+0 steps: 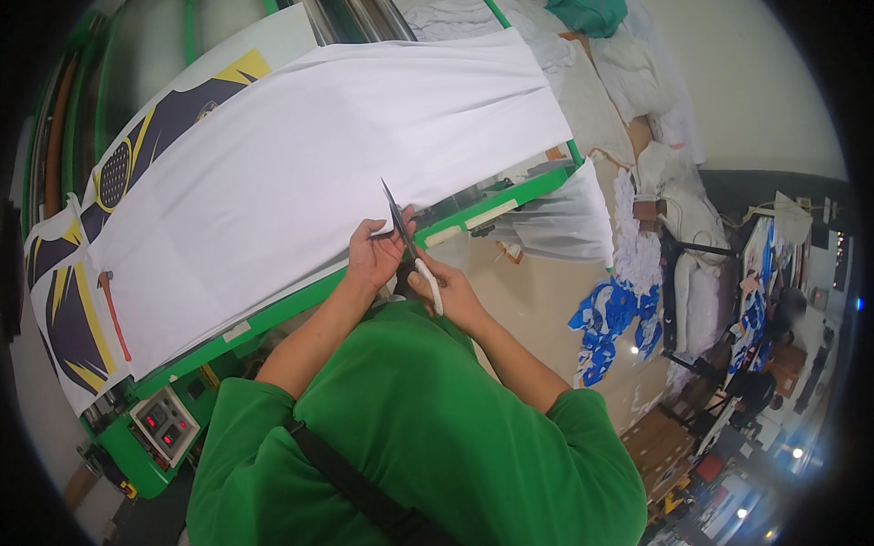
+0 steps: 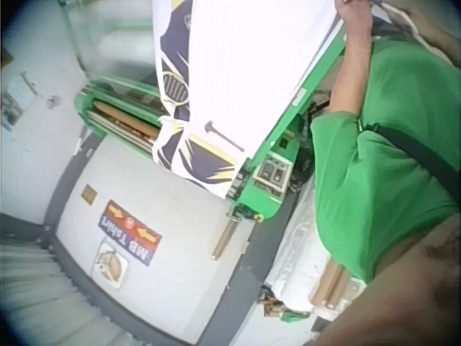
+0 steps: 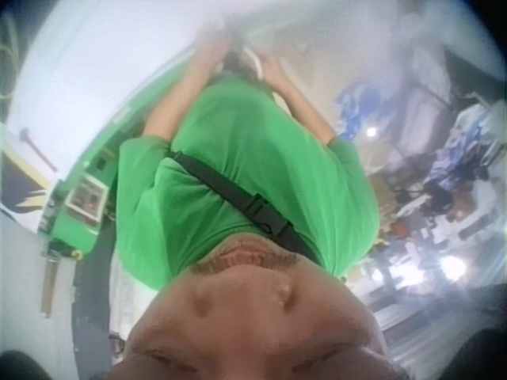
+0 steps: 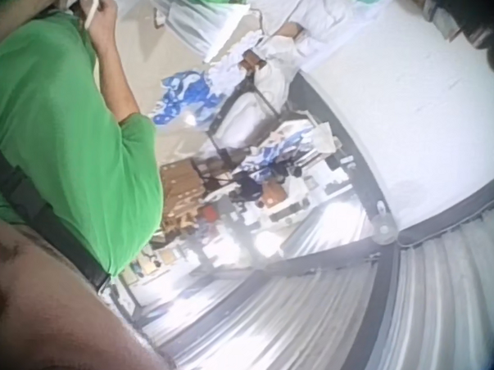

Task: The person aligns a white fabric sheet on a green heat-press machine, smooths it, and uses scissors to trim the edges. The person repeats this process for multiple sheets, lifting and repositioning each piece before cutting.

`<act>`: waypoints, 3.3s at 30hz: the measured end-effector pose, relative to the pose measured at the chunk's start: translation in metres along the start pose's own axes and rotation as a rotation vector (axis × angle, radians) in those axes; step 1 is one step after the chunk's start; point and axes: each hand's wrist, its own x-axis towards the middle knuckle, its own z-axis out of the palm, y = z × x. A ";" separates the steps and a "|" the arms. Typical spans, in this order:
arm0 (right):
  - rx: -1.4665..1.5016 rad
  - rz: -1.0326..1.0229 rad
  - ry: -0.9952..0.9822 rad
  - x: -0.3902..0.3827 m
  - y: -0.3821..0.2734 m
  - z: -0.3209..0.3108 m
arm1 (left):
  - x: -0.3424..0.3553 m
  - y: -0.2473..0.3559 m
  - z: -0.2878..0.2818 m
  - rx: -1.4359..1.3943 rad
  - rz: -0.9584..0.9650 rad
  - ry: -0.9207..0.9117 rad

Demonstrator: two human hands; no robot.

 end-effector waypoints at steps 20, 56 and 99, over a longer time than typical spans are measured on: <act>-0.121 -0.014 0.015 0.043 -0.009 0.007 | 0.001 0.002 -0.009 0.221 -0.060 -0.040; -0.060 0.002 -0.068 0.115 -0.066 0.023 | 0.008 0.000 -0.025 0.104 0.039 -0.052; -0.167 -0.120 -0.012 0.130 -0.056 0.015 | 0.002 -0.004 -0.038 0.182 0.015 -0.105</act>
